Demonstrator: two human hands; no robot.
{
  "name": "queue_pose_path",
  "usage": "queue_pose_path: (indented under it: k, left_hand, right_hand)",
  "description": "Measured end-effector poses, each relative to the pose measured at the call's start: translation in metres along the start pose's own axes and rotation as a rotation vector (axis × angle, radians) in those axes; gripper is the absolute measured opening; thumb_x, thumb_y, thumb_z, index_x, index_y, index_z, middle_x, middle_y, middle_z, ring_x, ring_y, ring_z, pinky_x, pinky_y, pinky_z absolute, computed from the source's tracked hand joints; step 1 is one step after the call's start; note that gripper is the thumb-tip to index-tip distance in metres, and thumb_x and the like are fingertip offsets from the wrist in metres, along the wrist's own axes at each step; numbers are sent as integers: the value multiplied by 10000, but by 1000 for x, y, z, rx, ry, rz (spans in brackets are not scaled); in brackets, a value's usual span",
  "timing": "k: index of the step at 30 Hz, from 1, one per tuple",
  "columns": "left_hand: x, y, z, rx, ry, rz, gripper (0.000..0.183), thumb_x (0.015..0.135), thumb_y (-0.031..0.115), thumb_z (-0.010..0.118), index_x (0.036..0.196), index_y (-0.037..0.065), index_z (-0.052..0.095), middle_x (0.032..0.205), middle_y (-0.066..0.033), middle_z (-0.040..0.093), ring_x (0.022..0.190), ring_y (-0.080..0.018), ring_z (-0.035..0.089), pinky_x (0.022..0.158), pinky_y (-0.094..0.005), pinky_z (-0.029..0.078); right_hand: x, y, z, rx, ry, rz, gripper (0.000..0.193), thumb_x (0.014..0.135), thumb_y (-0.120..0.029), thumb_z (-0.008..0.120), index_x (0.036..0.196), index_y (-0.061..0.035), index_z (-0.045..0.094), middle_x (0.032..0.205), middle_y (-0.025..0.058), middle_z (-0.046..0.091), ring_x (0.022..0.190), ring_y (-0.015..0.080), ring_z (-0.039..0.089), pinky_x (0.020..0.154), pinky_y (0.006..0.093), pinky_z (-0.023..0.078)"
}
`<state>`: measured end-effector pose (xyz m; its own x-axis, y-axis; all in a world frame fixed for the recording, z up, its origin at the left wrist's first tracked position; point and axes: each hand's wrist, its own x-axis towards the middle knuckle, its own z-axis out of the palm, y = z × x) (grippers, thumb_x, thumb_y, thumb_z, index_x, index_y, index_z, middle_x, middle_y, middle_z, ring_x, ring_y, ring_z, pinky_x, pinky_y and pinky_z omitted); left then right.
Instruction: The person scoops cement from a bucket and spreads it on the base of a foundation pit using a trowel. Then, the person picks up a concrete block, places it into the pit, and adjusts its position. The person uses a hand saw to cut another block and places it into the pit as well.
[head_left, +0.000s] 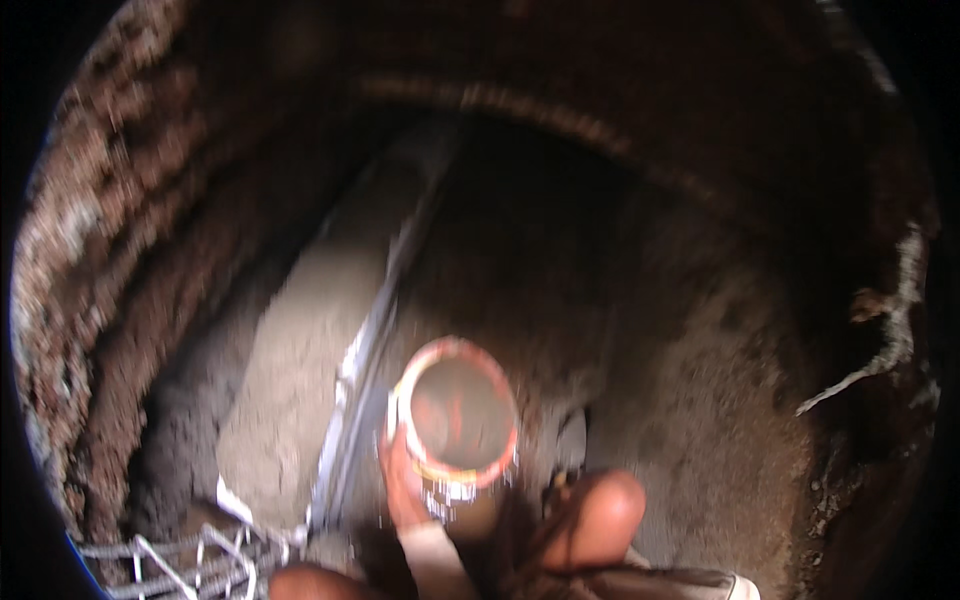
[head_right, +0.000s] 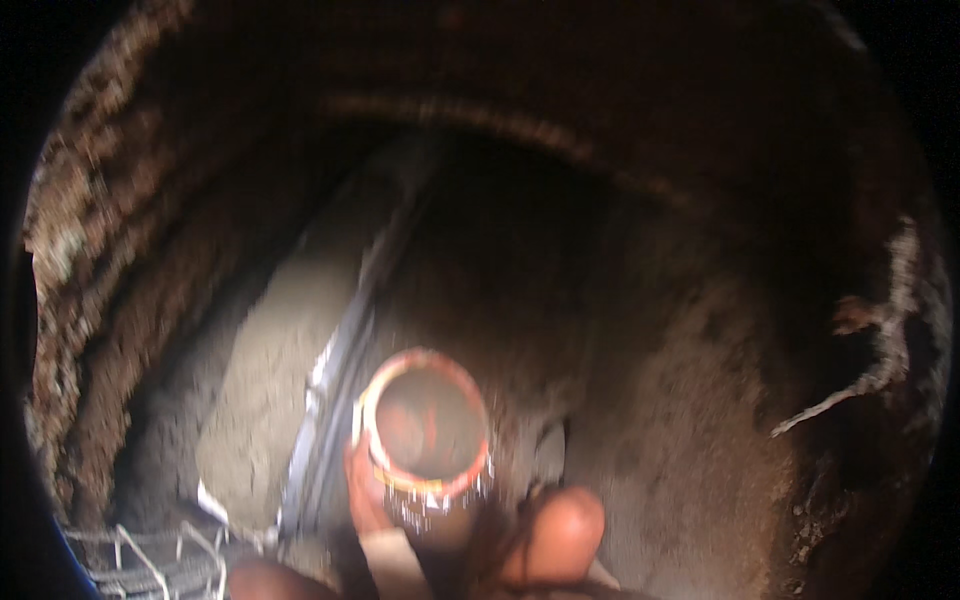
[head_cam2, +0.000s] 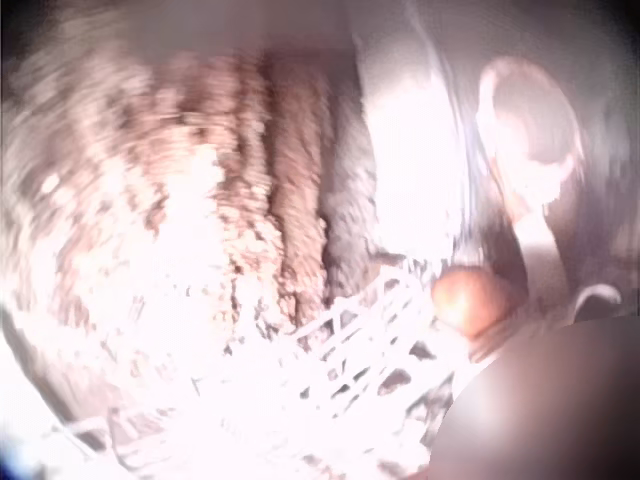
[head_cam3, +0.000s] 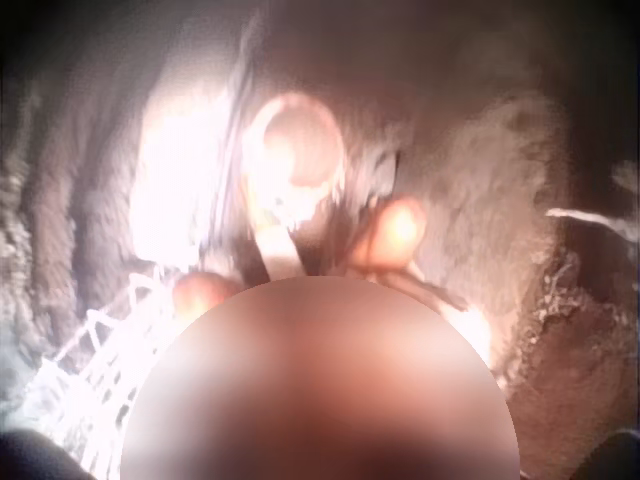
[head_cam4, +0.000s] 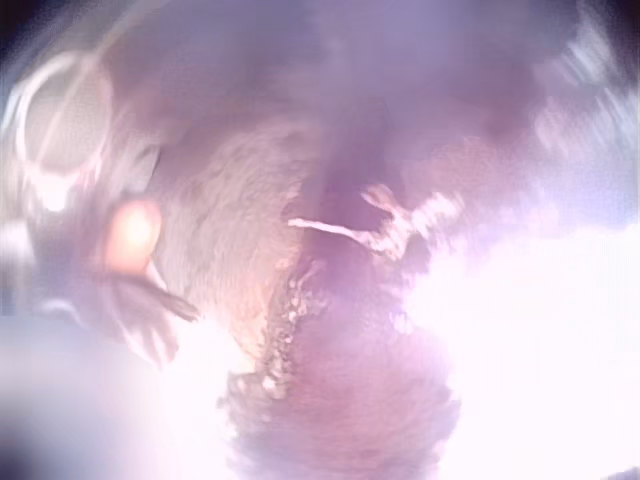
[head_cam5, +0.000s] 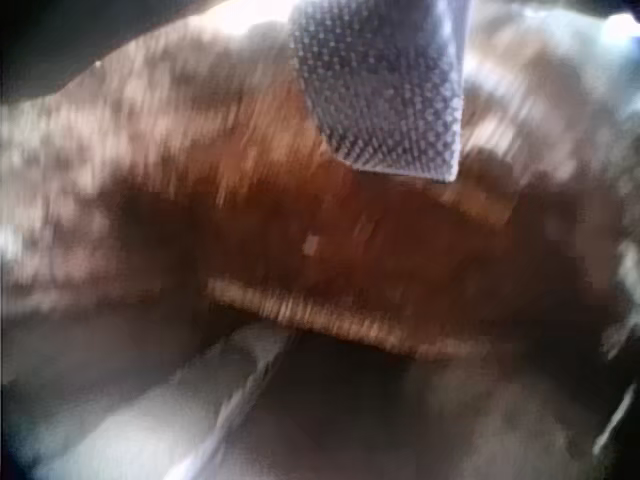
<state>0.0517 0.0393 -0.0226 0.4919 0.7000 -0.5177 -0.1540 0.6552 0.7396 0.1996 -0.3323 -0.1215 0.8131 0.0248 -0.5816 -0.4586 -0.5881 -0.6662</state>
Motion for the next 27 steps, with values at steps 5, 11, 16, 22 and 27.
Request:
queue_pose_path:
  k: [5,11,16,22,27]
  left_hand:
    - [-26,85,26,-218,-24,153,336,994,233,648,1246,18,594,1000,-89,629,841,-213,652,703,-366,556]
    - [-22,96,74,-23,-288,82,480,1005,199,621,1436,14,516,1210,-105,644,1017,-235,645,861,-356,536]
    - [-62,163,110,164,-461,60,497,1018,209,603,1457,6,488,1263,-112,626,1080,-239,625,916,-362,513]
    - [-118,269,158,425,-674,60,518,1032,220,581,1482,-3,454,1326,-120,605,1155,-243,600,982,-370,486]
    - [-180,372,187,579,-776,72,536,1045,230,563,1503,-11,426,1379,-127,587,1219,-246,580,1037,-376,464]
  right_hand:
    - [10,-74,47,124,-132,-66,318,927,-297,723,1076,-20,679,883,102,723,802,203,678,707,361,528]
    - [-14,-76,-2,324,-81,-30,321,920,-305,730,1053,-15,697,897,106,739,832,209,695,731,368,538]
    - [-70,-129,-32,547,-132,-33,324,914,-312,737,1034,-12,712,909,110,753,858,214,708,751,375,546]
    - [-175,-217,-83,-354,26,-242,372,905,-413,685,1142,-131,737,1120,196,736,1115,405,672,969,474,518]
    - [-252,-273,-109,-349,0,-293,524,888,-528,646,1193,-107,711,1204,233,702,1174,422,646,990,505,510]
